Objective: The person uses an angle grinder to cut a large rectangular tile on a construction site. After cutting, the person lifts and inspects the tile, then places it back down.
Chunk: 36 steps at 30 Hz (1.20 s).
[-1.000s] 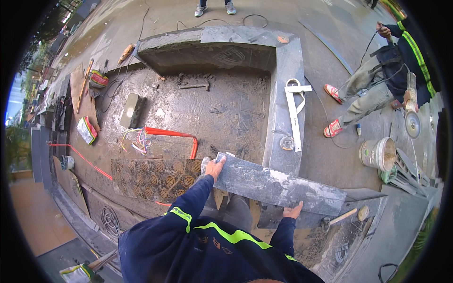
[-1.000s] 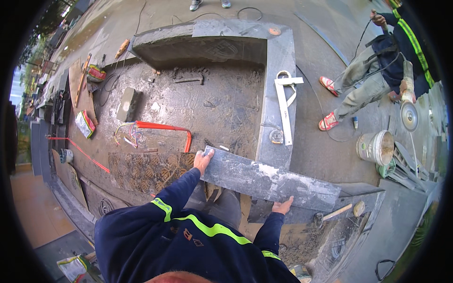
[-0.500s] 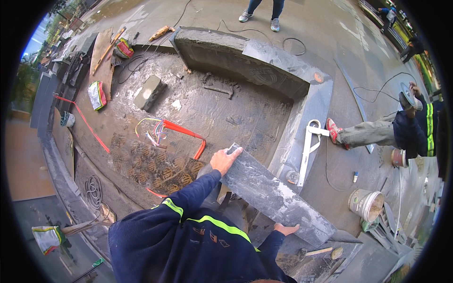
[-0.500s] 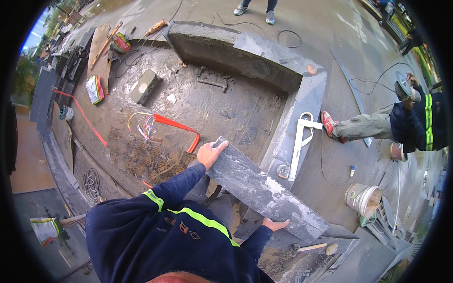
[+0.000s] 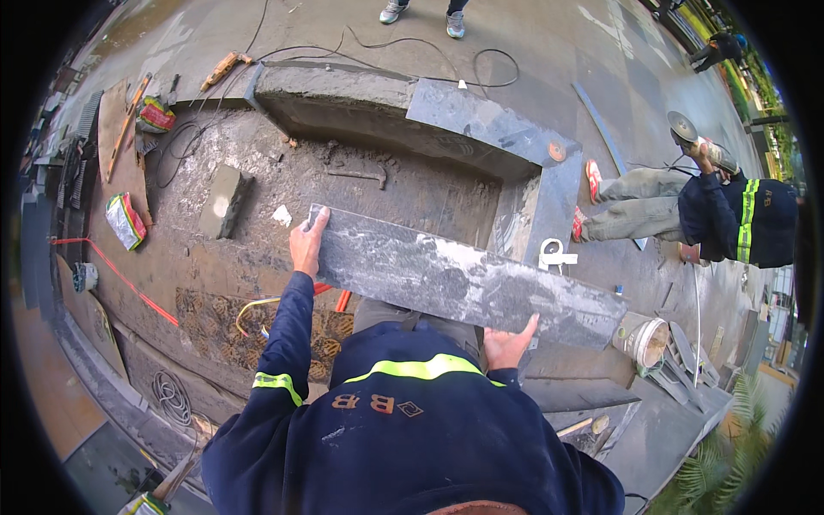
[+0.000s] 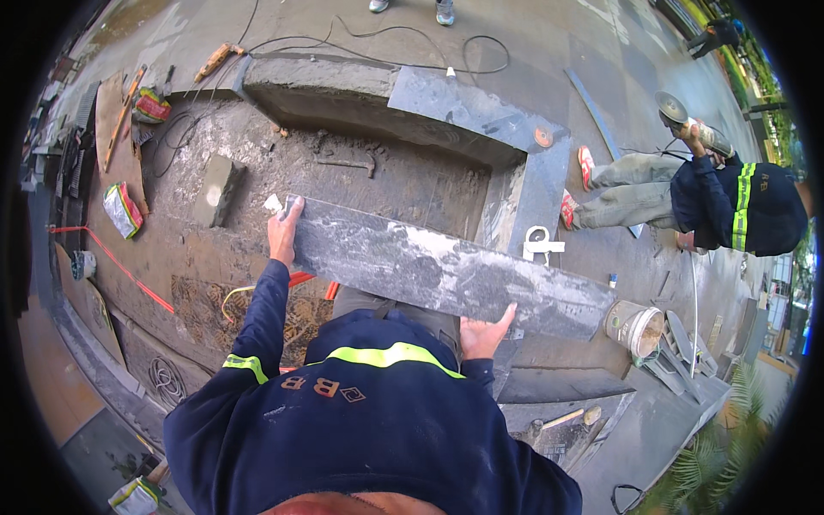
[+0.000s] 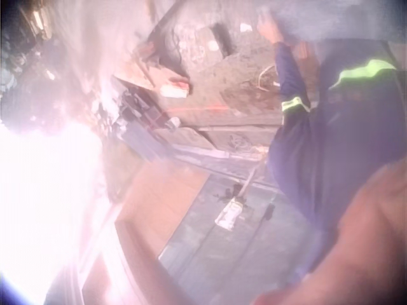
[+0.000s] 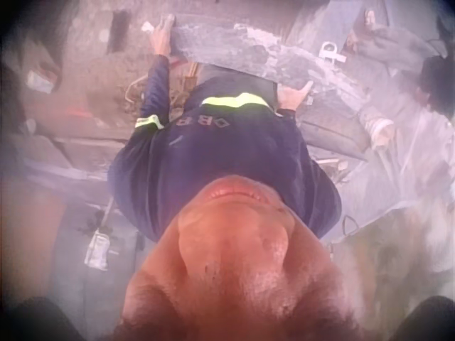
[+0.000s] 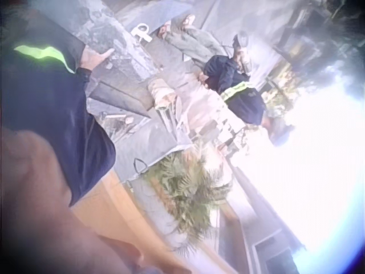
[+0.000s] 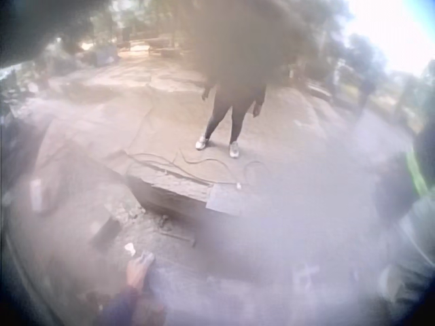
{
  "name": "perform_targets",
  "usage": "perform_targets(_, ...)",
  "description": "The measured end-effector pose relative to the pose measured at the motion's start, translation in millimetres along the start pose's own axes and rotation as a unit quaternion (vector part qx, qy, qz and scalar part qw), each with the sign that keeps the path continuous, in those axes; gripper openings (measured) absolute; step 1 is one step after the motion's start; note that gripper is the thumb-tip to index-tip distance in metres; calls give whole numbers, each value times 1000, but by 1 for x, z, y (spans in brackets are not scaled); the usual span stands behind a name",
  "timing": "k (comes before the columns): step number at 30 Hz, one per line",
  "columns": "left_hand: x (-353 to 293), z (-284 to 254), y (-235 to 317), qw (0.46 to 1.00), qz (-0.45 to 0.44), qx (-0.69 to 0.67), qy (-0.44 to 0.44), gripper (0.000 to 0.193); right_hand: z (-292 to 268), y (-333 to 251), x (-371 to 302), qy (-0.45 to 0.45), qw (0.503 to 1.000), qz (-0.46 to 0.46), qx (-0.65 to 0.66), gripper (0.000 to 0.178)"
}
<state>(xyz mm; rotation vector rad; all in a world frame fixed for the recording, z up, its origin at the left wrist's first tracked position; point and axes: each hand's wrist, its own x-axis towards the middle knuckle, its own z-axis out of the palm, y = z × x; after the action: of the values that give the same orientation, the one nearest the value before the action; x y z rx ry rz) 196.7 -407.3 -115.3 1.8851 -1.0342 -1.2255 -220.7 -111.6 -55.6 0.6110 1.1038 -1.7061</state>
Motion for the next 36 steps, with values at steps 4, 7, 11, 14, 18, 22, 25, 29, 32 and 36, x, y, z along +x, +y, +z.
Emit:
perform_targets(4, 88, -20, 43, 999, 37, 0, 30, 63, 107, 19, 71, -19, 999, 24, 13, 86)
perform_targets(7, 144, -26, 68, 998, -11, -26, 58, 59, 182, 34, 119, -11, 1000, 17, -14, 86)
perform_targets(11, 215, -34, 97, 989, 17, -78, 128, 52, 279, 67, 190, -29, 998, 51, -31, 84)
perform_targets(14, 262, -52, 112, 987, -36, -55, 147, 50, 334, 96, 241, 22, 994, 84, -61, 94)
perform_targets(18, 331, -66, 125, 983, -68, -56, 159, 50, 400, 138, 297, -18, 992, 95, -85, 98)
perform_targets(22, 389, -84, 122, 981, -59, -15, 184, 63, 441, 173, 316, 7, 992, 105, -75, 92)
perform_targets(25, 458, -91, 122, 982, -82, 31, 165, 76, 472, 207, 331, 9, 994, 96, -60, 93)
perform_targets(29, 554, -91, 130, 984, -85, 93, 128, 72, 507, 257, 342, 54, 996, 59, -36, 92)
perform_targets(32, 616, -92, 139, 979, -58, 178, 87, 88, 529, 297, 355, 88, 995, 19, -30, 90)
perform_targets(36, 689, -100, 152, 976, -63, 202, 59, 88, 550, 348, 372, 129, 991, 6, -30, 102)
